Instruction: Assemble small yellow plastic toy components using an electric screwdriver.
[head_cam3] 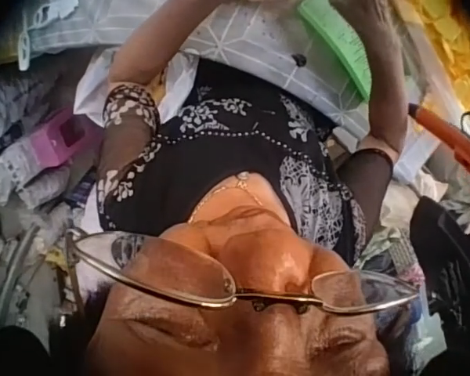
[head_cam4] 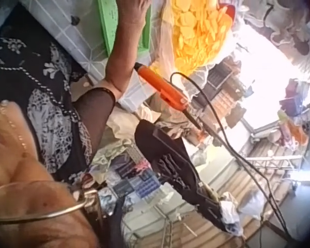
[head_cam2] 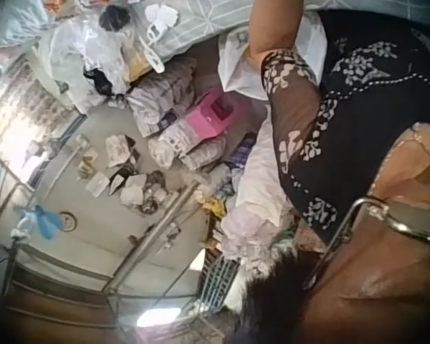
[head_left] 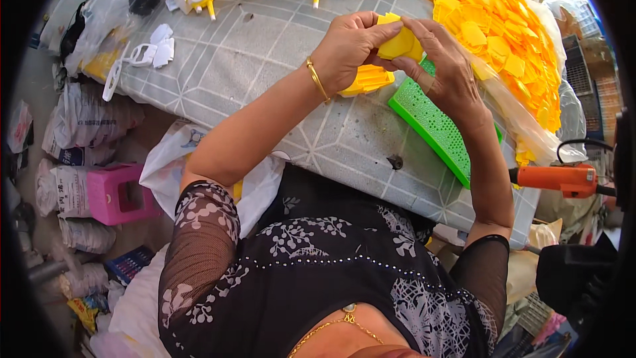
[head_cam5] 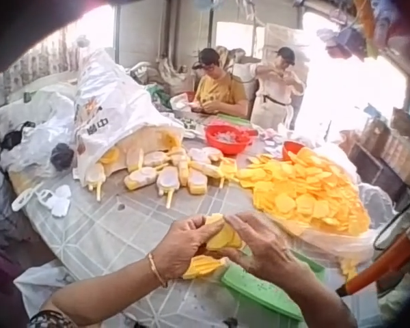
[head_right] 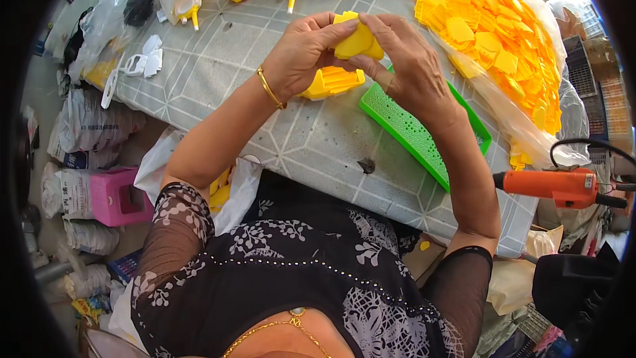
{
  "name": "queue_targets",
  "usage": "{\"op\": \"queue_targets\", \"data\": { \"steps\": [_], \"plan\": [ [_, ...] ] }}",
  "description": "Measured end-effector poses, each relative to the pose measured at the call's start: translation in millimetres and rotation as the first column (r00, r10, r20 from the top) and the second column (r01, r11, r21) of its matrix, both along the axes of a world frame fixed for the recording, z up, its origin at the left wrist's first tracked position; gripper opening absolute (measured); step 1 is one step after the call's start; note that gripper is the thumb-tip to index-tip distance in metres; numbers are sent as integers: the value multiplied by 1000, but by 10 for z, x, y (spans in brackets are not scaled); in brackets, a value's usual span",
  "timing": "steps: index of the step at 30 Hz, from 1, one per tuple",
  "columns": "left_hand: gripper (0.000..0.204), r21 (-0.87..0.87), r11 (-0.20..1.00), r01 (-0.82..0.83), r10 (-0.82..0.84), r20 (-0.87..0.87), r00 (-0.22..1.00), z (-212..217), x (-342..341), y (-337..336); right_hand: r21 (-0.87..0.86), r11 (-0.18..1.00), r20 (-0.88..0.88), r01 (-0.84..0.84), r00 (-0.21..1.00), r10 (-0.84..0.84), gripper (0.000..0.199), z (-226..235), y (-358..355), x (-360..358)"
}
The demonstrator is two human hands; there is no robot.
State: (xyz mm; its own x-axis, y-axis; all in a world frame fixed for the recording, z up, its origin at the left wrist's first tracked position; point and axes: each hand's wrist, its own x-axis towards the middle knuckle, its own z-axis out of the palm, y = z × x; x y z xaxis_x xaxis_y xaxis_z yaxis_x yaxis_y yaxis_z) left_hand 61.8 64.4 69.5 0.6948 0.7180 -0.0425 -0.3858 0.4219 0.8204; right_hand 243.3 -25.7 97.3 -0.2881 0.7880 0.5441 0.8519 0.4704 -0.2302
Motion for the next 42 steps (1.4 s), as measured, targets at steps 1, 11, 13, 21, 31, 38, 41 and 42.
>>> {"op": "queue_targets", "data": {
  "steps": [1,11,13,21,31,38,41,42],
  "plan": [
    [24,-7,1000,-5,5,-3,1000,-47,-24,7,-63,997,-47,-43,998,40,57,-9,0,-26],
    [32,132,991,37,-19,-138,990,-116,-332,96,-11,998,-34,-62,998,62,59,-262,92,-145],
    [51,599,800,39,230,-366,902,-71,-421,41,54,998,-23,-29,999,30,57,-293,106,-72],
    [78,937,123,327,518,-341,784,-668,-751,-20,-129,972,159,-198,963,217,50,-269,81,-46],
    [76,959,185,217,408,-276,870,-686,-832,29,-234,941,228,-245,927,298,54,-247,124,-96],
    [75,960,202,192,352,-254,901,-713,-831,55,-308,909,178,-282,921,346,51,-265,179,-113],
    [72,951,225,212,342,-281,897,-704,-848,56,-324,907,170,-268,927,334,49,-236,153,-132],
    [72,950,230,212,343,-283,896,-701,-851,58,-322,910,178,-260,928,328,49,-230,143,-135]
  ]
}}
